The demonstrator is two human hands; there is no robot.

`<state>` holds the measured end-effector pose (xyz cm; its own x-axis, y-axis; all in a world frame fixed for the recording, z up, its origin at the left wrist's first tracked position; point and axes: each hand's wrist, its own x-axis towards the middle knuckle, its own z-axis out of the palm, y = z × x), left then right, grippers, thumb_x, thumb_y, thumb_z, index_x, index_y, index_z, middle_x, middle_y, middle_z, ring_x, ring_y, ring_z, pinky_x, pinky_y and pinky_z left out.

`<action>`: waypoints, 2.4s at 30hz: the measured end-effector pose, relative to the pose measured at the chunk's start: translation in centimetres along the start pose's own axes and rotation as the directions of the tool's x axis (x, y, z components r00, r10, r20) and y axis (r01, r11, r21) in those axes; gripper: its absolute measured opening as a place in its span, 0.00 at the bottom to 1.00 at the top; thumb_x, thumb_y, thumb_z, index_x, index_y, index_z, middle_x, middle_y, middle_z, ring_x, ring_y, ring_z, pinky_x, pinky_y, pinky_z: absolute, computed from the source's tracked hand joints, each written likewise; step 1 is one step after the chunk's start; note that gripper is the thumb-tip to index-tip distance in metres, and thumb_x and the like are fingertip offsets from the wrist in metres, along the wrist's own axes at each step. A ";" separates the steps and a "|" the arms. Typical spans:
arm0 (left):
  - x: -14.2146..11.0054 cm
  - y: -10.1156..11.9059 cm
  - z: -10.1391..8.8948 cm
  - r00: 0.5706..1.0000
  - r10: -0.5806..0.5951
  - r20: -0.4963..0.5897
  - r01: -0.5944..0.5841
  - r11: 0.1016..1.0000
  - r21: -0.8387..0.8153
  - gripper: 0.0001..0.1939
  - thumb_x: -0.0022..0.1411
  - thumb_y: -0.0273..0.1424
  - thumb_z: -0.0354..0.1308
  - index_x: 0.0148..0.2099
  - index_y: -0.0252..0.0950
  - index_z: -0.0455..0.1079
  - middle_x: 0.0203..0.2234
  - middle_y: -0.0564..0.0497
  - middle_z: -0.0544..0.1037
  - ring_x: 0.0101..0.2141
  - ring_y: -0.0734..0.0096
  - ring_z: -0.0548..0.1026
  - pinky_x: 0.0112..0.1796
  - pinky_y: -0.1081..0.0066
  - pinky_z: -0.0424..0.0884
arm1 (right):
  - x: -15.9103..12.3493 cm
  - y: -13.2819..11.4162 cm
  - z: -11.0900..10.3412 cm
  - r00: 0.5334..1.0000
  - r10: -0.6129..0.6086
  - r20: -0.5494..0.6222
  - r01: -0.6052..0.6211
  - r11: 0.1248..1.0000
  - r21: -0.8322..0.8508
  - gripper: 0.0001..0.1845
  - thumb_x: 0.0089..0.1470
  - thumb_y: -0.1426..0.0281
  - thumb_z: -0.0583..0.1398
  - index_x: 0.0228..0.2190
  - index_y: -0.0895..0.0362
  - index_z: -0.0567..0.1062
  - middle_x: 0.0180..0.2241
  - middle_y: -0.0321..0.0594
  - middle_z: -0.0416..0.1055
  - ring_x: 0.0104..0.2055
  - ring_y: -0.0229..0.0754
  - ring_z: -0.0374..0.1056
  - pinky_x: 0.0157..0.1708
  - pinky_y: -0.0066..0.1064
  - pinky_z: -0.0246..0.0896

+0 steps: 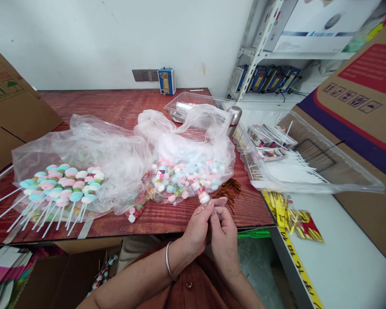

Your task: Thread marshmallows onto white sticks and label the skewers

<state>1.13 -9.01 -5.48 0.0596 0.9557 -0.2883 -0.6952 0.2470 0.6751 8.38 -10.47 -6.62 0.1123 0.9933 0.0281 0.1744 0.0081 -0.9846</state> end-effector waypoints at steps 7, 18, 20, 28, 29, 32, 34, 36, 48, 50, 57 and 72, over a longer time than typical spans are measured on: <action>0.2 0.1 -0.6 1.000 -0.006 -0.004 0.006 1.000 -0.014 0.20 0.60 0.39 0.61 0.51 0.36 0.77 0.53 0.45 0.77 0.54 0.63 0.71 0.56 0.69 0.63 | 0.5 1.0 0.4 0.996 0.093 -0.012 -0.088 0.969 0.231 0.12 0.58 0.58 0.59 0.34 0.55 0.71 0.31 0.35 0.69 0.32 0.38 0.64 0.31 0.29 0.61; -0.4 1.0 -1.7 0.999 -0.043 0.021 0.037 0.978 0.203 0.23 0.61 0.43 0.60 0.50 0.31 0.76 0.17 0.53 0.72 0.15 0.75 0.67 0.16 0.77 0.63 | -0.1 -0.6 0.0 0.949 0.257 0.184 -0.311 0.862 0.400 0.14 0.54 0.57 0.62 0.30 0.54 0.67 0.22 0.28 0.58 0.21 0.33 0.53 0.20 0.25 0.53; -0.3 0.9 -1.6 0.998 0.052 0.018 -0.055 0.970 0.238 0.17 0.60 0.39 0.62 0.45 0.32 0.78 0.22 0.51 0.75 0.22 0.75 0.71 0.26 0.76 0.70 | -0.1 -0.3 0.0 0.976 0.196 0.092 -0.215 0.924 0.317 0.15 0.54 0.56 0.62 0.30 0.54 0.69 0.26 0.32 0.63 0.27 0.36 0.59 0.22 0.24 0.56; -0.9 2.0 -2.9 0.958 -0.230 0.169 0.227 0.973 0.037 0.14 0.51 0.38 0.69 0.33 0.32 0.78 0.22 0.48 0.76 0.21 0.74 0.71 0.27 0.73 0.70 | -0.6 -0.5 0.0 0.771 0.327 0.547 -0.636 0.444 0.631 0.22 0.50 0.56 0.66 0.25 0.53 0.60 0.17 0.20 0.47 0.16 0.26 0.31 0.12 0.19 0.34; -0.9 2.0 -3.1 0.968 -0.202 0.151 0.199 0.979 0.039 0.13 0.49 0.37 0.71 0.30 0.31 0.78 0.24 0.47 0.78 0.23 0.74 0.73 0.30 0.73 0.71 | -0.7 -0.6 0.0 0.738 0.314 0.598 -0.672 0.426 0.606 0.22 0.51 0.56 0.66 0.25 0.53 0.60 0.17 0.20 0.46 0.16 0.26 0.30 0.12 0.20 0.33; -0.7 2.3 -3.4 0.982 -0.163 0.098 0.154 0.983 0.097 0.14 0.46 0.37 0.73 0.30 0.32 0.79 0.27 0.45 0.80 0.28 0.68 0.76 0.37 0.68 0.73 | -0.7 -0.4 -0.6 0.722 0.299 0.624 -0.651 0.600 0.465 0.20 0.56 0.52 0.59 0.26 0.53 0.62 0.18 0.22 0.49 0.15 0.29 0.37 0.13 0.22 0.41; -0.4 2.7 -3.6 0.994 -0.096 0.048 0.088 0.984 0.157 0.13 0.47 0.37 0.72 0.32 0.32 0.79 0.26 0.45 0.80 0.30 0.65 0.77 0.39 0.64 0.73 | -0.2 0.1 -1.6 0.848 0.237 0.475 -0.387 0.889 0.246 0.17 0.60 0.54 0.55 0.28 0.54 0.67 0.21 0.29 0.59 0.19 0.34 0.53 0.19 0.26 0.53; 0.0 3.4 -4.0 0.999 0.035 -0.008 -0.032 0.972 0.233 0.12 0.49 0.37 0.70 0.31 0.33 0.80 0.28 0.44 0.81 0.33 0.62 0.77 0.42 0.63 0.72 | 0.6 0.7 -3.2 0.977 0.037 0.210 -0.001 0.986 -0.167 0.14 0.62 0.59 0.54 0.32 0.55 0.72 0.29 0.38 0.68 0.31 0.41 0.65 0.31 0.32 0.59; -1.5 7.1 -5.7 0.931 0.199 0.307 -0.357 0.310 0.881 0.13 0.67 0.31 0.53 0.31 0.37 0.75 0.27 0.51 0.73 0.32 0.69 0.69 0.36 0.71 0.64 | 3.6 2.2 -5.8 0.933 -0.292 0.208 0.281 0.236 -0.930 0.10 0.61 0.72 0.58 0.27 0.55 0.69 0.27 0.41 0.70 0.33 0.47 0.65 0.35 0.37 0.47; -2.1 7.4 -5.5 0.916 0.131 0.380 -0.395 0.110 0.912 0.15 0.68 0.27 0.46 0.36 0.37 0.74 0.32 0.49 0.72 0.35 0.67 0.68 0.38 0.69 0.64 | 3.5 1.5 -5.9 0.906 -0.335 0.257 0.334 0.195 -0.922 0.10 0.61 0.73 0.57 0.27 0.55 0.69 0.27 0.40 0.69 0.33 0.47 0.64 0.37 0.38 0.48; -2.7 6.0 -5.3 0.944 -0.063 0.325 -0.323 -0.381 0.866 0.18 0.59 0.15 0.43 0.39 0.36 0.71 0.36 0.46 0.70 0.37 0.62 0.68 0.41 0.64 0.66 | 3.9 0.2 -6.1 0.841 -0.393 0.371 0.437 0.089 -0.895 0.12 0.60 0.76 0.57 0.25 0.56 0.69 0.25 0.41 0.67 0.32 0.47 0.61 0.37 0.39 0.48; -3.9 7.5 -5.7 0.956 -0.105 0.274 -0.293 -0.288 0.912 0.21 0.63 0.16 0.42 0.40 0.35 0.75 0.35 0.46 0.71 0.38 0.62 0.69 0.41 0.64 0.65 | 4.6 1.3 -7.2 0.871 -0.389 0.300 0.459 0.424 -0.781 0.12 0.64 0.72 0.52 0.30 0.55 0.71 0.31 0.40 0.72 0.33 0.42 0.66 0.36 0.33 0.51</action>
<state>-8.46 -11.83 -3.14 0.3265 0.9314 -0.1609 0.8359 -0.2050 0.5091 16.18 -6.75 -6.56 -0.2641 0.8963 0.3561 0.8893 0.3692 -0.2698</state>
